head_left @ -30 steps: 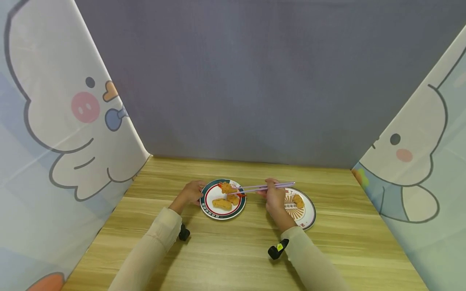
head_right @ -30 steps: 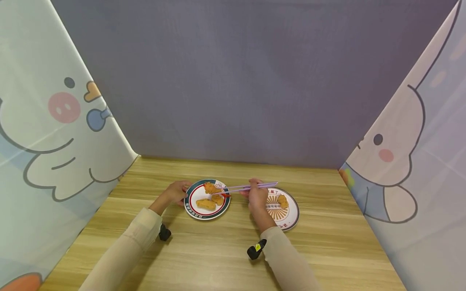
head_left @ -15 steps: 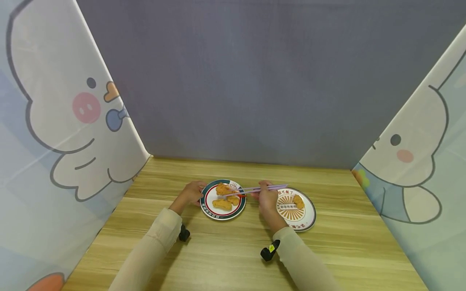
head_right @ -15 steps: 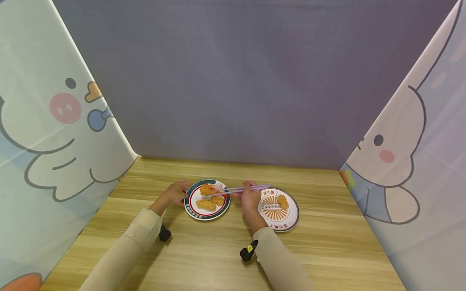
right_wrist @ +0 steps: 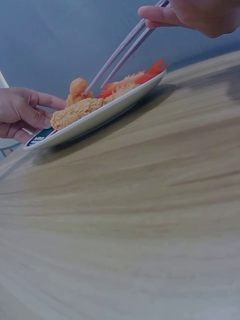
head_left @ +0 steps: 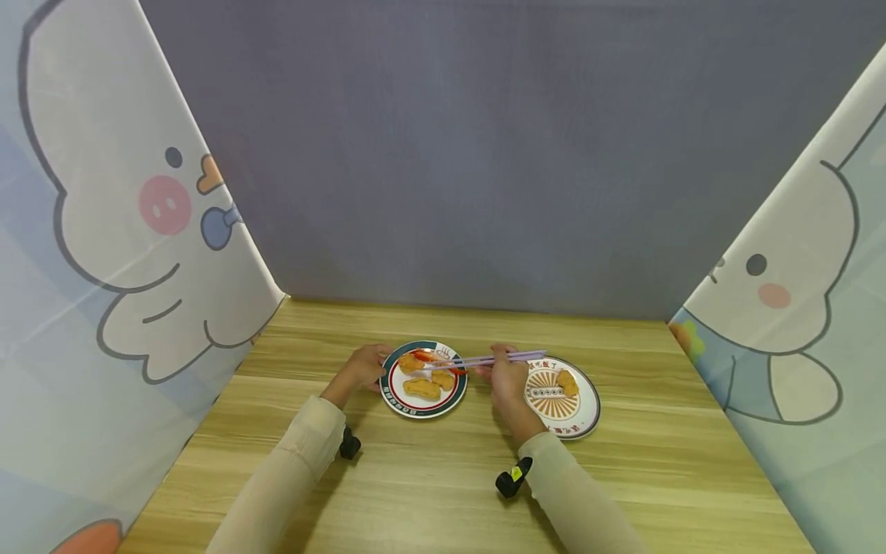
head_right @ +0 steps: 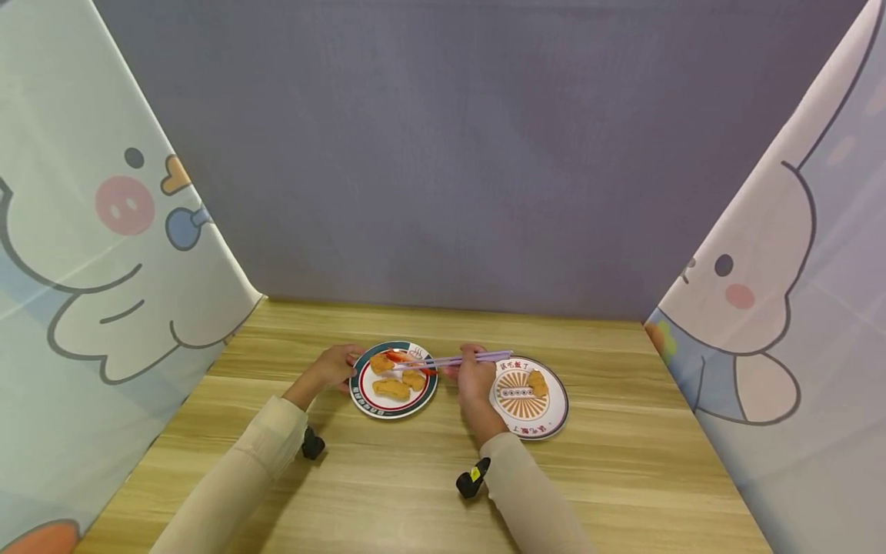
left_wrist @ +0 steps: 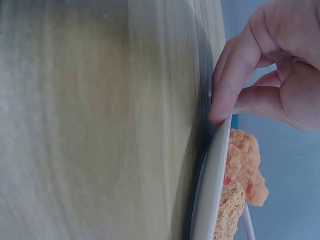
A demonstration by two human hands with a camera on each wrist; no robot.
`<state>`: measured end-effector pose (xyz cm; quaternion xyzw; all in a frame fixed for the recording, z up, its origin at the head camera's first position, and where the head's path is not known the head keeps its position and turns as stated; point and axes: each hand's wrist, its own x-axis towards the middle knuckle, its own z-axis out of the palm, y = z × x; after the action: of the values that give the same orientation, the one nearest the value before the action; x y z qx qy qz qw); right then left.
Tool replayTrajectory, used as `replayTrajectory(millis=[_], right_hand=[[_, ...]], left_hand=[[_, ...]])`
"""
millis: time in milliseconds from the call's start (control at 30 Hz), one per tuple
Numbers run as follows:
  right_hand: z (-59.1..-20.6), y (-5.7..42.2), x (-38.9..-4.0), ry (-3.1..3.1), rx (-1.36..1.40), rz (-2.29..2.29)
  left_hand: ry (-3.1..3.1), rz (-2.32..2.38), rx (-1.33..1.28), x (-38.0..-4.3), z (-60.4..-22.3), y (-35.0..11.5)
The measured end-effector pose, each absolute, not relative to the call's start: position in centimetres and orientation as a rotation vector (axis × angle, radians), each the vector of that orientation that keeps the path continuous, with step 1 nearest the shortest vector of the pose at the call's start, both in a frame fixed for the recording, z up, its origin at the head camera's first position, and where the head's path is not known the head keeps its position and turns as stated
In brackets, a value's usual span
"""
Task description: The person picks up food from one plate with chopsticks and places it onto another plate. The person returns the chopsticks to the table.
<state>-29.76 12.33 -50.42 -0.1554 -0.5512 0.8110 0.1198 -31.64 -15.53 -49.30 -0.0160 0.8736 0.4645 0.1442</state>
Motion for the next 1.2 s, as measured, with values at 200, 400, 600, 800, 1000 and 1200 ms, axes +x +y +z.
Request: replayTrajectory(millis=[200,400,600,800,1000,1200], right_hand=[[-50.1,13.0,-29.6,-1.581,-0.415,2.385],[-49.7,13.6,-29.6,-1.546,-0.422,2.385],[-49.2,14.5,-29.7,-1.526,-0.423,2.396],[-48.6,15.7,-29.4,-1.574,-0.382,2.384],[-48.3,17.1,-29.1,-1.58,-0.37,2.405],[-48.1,18.6,-28.8,-1.607,-0.351,2.397]], left_hand=[[2.537,1.314,-0.044,-31.7,-49.3,-15.5],[2.532,1.32,-0.057,-31.5,-49.2,-15.5],[2.534,1.314,-0.06,-31.8,-49.7,-15.5],[2.524,1.323,-0.066,-31.8,-49.7,-15.5],[2.529,1.319,-0.066,-31.7,-49.6,-15.5],[2.533,1.317,-0.069,-31.7,-49.6,-15.5]])
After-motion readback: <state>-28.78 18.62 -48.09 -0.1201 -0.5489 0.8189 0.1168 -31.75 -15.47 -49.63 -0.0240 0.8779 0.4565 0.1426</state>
